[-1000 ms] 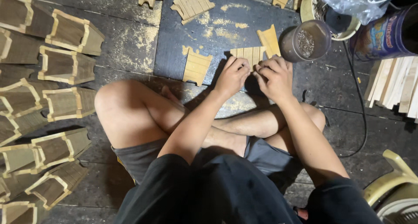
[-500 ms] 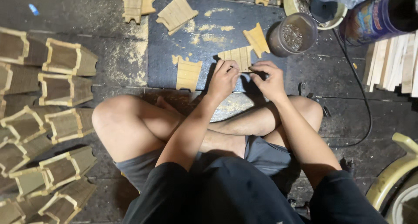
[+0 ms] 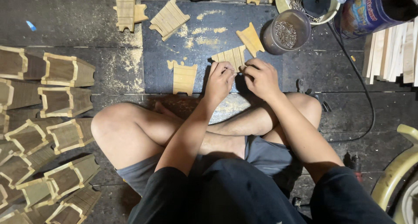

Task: The person assembles wooden components by applying adhesive, positioning the pieces, and securing them with a hammer and nails.

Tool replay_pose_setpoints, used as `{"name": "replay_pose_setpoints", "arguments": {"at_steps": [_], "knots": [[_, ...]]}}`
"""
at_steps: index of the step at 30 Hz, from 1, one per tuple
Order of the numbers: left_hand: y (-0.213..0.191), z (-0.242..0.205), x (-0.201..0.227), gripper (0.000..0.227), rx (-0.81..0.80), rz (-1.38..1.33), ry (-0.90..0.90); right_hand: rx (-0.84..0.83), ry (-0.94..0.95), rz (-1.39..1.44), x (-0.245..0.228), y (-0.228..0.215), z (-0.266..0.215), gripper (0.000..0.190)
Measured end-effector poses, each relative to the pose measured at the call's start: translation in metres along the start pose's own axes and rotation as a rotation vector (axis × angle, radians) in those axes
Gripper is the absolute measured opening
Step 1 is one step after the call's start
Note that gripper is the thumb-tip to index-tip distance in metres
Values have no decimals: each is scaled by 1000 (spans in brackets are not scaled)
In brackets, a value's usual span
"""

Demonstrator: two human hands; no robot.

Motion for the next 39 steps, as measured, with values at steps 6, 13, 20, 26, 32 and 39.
{"name": "replay_pose_setpoints", "arguments": {"at_steps": [6,13,20,26,32,39], "knots": [[-1,2,3,17,1,6,5,92,124,321,-2,-2,-3,23],[-10,12,14,19,-5,-15,-12,90,345,361,10,2,-6,29],[-6,10,8,17,-7,-37,-32,66,377,374,13,5,-6,27],[-4,12,11,17,-1,-51,-73,95,523,483,20,14,-10,26],[-4,15,12,16,-5,-57,-69,108,572,525,22,15,-11,26],[-11,18,14,18,-20,-55,-34,147,559,487,4,-30,-17,29]]}}
Point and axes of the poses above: each hand's wrist, its own z-axis towards the middle knuckle, its own y-axis out of the palm, x = y × z, the point moved 1 cm from there along z, towards the middle knuckle, and after that the axes turned 1 degree about -x, right-handed, at the moved point
